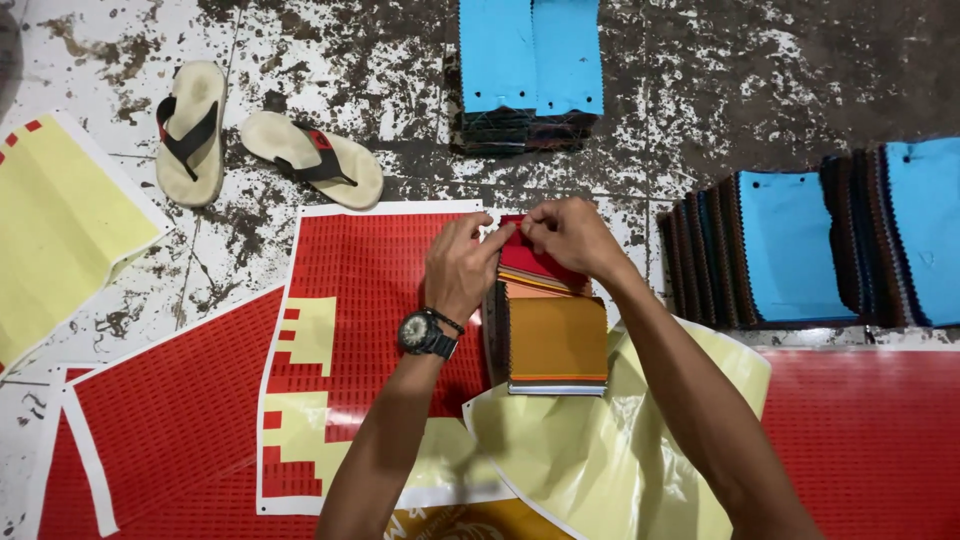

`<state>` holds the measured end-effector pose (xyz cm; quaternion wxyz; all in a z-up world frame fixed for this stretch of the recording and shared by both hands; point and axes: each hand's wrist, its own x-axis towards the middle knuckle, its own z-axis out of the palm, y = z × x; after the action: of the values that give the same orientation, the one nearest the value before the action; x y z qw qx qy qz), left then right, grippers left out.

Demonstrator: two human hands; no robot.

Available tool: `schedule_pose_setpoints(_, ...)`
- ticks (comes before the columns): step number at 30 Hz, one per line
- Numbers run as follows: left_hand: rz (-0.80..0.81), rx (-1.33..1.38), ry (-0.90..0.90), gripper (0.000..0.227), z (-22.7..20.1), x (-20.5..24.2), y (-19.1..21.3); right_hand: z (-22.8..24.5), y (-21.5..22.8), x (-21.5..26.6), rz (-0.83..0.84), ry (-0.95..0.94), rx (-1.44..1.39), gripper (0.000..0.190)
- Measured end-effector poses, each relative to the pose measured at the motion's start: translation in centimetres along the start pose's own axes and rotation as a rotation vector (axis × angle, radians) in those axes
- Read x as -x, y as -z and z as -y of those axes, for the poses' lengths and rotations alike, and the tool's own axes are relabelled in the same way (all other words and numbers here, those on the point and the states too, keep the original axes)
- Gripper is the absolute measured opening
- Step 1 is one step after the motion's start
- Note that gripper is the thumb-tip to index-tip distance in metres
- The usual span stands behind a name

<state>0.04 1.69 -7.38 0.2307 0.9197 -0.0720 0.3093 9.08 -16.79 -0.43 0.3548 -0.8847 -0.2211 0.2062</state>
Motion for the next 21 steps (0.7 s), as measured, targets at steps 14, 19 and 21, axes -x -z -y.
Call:
schedule_pose_setpoints(14, 0.085, -0.17, -0.103, 0.026, -1.2, -1.4, 2.1, -1.8, -0.7, -0.2, -0.35, 0.392, 0.6, 0.007)
schedule_pose_setpoints(19, 0.077, -0.124, -0.09, 0.027, -0.9, -0.8, 1.7, -1.1, -0.9, 0.5, -0.53, 0.592, 0.67, 0.007)
schedule_pose_setpoints(21, 0.07, -0.056, -0.058, 0.028, -0.2, -0.3, 0.8, -1.7, -1.0, 0.3, -0.565, 0.646, 0.647, 0.004)
